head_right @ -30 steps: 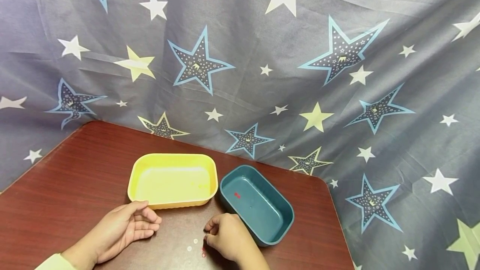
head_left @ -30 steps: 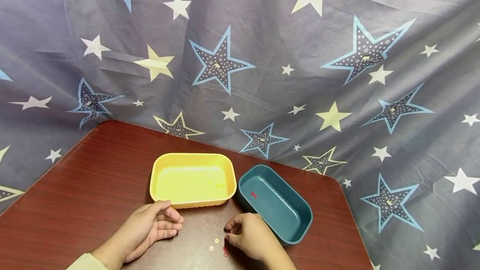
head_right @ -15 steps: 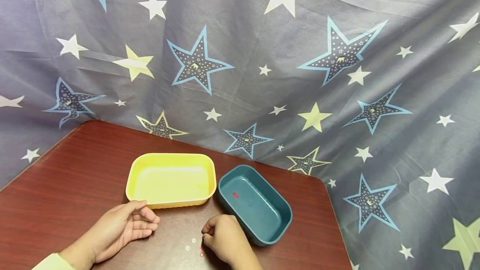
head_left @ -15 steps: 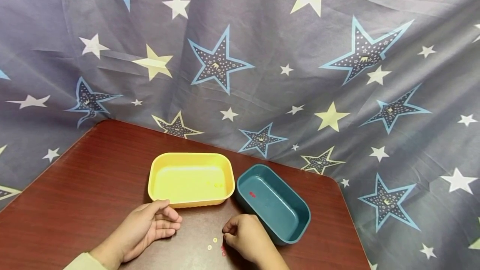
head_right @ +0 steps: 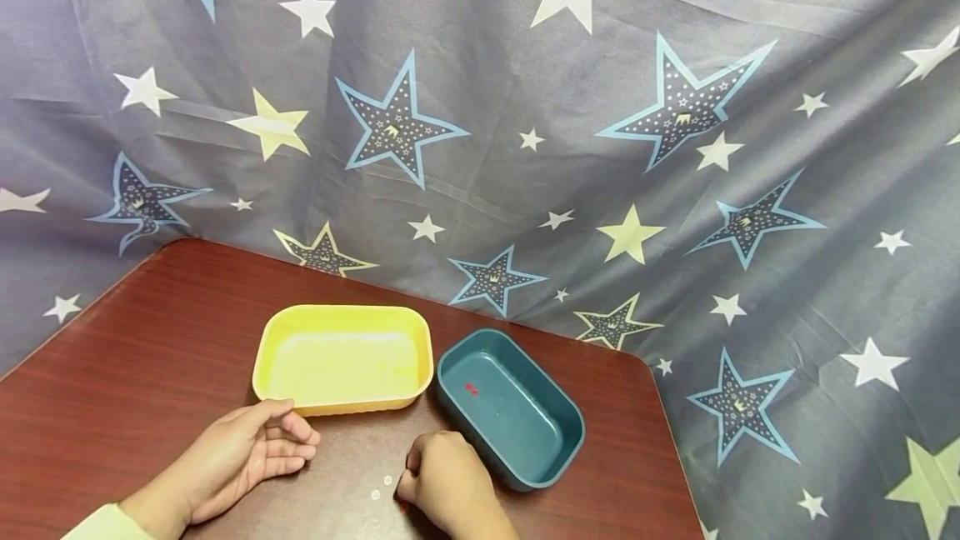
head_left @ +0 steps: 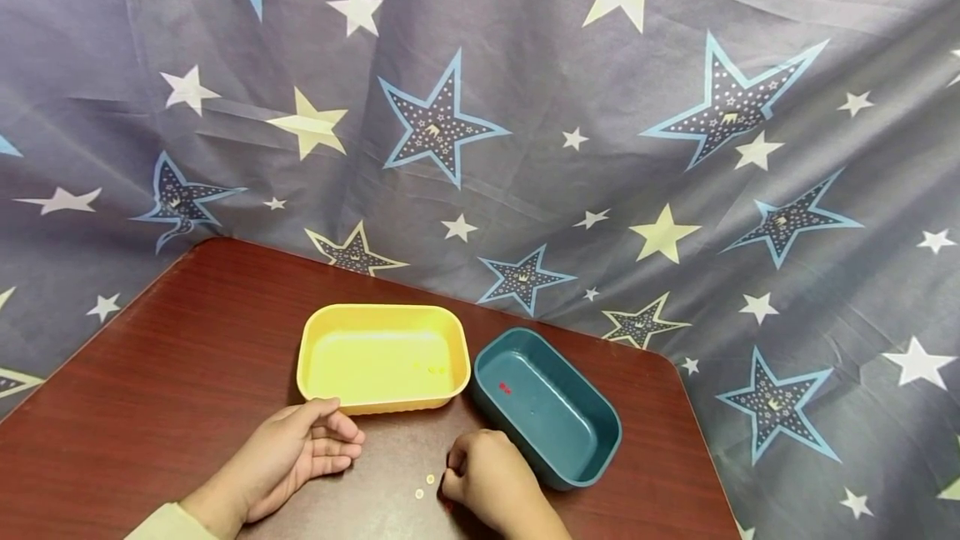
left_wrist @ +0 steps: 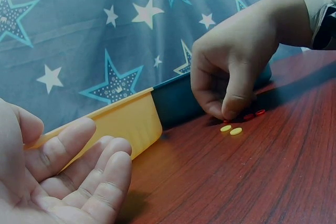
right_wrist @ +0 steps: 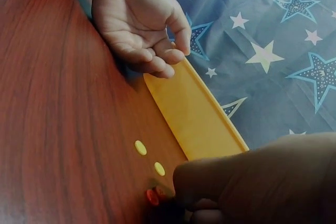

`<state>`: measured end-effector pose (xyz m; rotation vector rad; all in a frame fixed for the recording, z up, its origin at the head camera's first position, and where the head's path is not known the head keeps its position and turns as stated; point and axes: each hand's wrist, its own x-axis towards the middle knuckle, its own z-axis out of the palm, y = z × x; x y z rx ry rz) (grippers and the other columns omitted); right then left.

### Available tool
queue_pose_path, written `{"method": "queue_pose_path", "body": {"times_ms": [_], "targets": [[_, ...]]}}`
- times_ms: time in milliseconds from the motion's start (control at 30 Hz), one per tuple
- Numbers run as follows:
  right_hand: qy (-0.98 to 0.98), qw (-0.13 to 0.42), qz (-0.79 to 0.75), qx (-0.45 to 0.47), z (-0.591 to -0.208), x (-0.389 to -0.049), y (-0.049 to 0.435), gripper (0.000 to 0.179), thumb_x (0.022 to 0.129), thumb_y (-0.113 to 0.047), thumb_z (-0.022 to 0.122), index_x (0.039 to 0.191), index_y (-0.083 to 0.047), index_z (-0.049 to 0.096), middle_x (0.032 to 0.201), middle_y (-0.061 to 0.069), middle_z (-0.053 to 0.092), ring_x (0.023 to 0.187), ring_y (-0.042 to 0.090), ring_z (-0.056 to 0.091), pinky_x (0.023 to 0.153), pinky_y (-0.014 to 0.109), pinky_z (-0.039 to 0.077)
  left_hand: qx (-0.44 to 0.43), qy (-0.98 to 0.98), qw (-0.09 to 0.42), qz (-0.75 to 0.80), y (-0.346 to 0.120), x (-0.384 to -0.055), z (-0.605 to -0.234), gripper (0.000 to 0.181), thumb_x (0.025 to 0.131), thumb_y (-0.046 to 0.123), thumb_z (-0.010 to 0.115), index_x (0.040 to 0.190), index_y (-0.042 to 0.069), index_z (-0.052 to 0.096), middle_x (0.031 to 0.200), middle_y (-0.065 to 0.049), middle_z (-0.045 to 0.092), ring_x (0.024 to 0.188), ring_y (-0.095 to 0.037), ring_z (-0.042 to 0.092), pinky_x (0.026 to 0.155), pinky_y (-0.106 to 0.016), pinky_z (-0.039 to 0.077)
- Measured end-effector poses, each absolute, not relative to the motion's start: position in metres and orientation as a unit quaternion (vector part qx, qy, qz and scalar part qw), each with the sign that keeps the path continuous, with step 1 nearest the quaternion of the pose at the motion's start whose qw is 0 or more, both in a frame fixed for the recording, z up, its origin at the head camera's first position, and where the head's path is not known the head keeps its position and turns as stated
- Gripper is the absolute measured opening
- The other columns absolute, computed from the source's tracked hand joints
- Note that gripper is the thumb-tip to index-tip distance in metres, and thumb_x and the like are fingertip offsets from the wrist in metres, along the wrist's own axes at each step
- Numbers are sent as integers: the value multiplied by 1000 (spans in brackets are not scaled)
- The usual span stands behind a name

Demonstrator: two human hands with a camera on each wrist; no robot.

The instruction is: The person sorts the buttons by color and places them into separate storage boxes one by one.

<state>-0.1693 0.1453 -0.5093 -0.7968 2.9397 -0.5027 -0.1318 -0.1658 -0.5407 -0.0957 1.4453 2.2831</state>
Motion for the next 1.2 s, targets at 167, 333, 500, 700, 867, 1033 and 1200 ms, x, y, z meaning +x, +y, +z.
{"method": "queue_pose_path", "body": {"times_ms": [167, 333, 500, 700, 867, 1033, 1200], "targets": [[955, 48, -171, -237, -513, -170, 145, 27, 68, -28, 83, 62, -30, 57, 59, -19, 49, 62, 2, 46, 57, 19, 41, -38, 519, 222, 824, -165, -133, -539, 46, 109, 46, 51, 107, 4, 69, 112, -13, 74, 105, -25, 74, 95, -40, 63], [954, 52, -173, -239, -514, -171, 144, 27, 67, -28, 83, 62, -30, 56, 59, -19, 49, 61, 1, 46, 56, 20, 40, -40, 521, 223, 823, -166, -132, -538, 46, 109, 46, 50, 108, 3, 69, 112, -13, 74, 105, -25, 73, 95, -40, 63], [948, 55, -187, -250, -515, -173, 145, 27, 68, -24, 81, 61, -30, 55, 57, -20, 48, 59, -1, 44, 53, 18, 38, -39, 519, 223, 824, -166, -133, -540, 46, 109, 45, 50, 109, 3, 69, 112, -13, 73, 105, -25, 73, 95, -40, 63], [937, 57, -204, -278, -514, -172, 146, 23, 67, -16, 79, 66, -26, 57, 57, -22, 45, 57, -3, 43, 52, 16, 37, -37, 517, 223, 826, -166, -133, -541, 45, 109, 45, 50, 108, 4, 69, 112, -13, 74, 105, -25, 74, 95, -40, 63], [925, 58, -220, -305, -512, -171, 148, 18, 71, -12, 78, 73, -26, 67, 59, -25, 49, 56, -9, 46, 54, 10, 39, -36, 516, 223, 826, -166, -133, -540, 45, 110, 44, 50, 108, 4, 69, 112, -13, 74, 105, -25, 74, 95, -40, 63], [915, 60, -236, -323, -508, -172, 152, 15, 76, -12, 78, 77, -26, 74, 64, -26, 57, 59, -14, 49, 57, 6, 43, -35, 517, 222, 826, -166, -133, -539, 45, 110, 44, 50, 108, 4, 69, 112, -13, 74, 106, -26, 73, 95, -40, 63], [912, 62, -242, -326, -505, -174, 156, 16, 78, -12, 77, 76, -27, 74, 65, -27, 59, 62, -14, 51, 60, 5, 44, -35, 517, 222, 826, -166, -133, -539, 45, 110, 44, 50, 107, 4, 70, 111, -13, 74, 106, -27, 73, 96, -41, 62]]}}
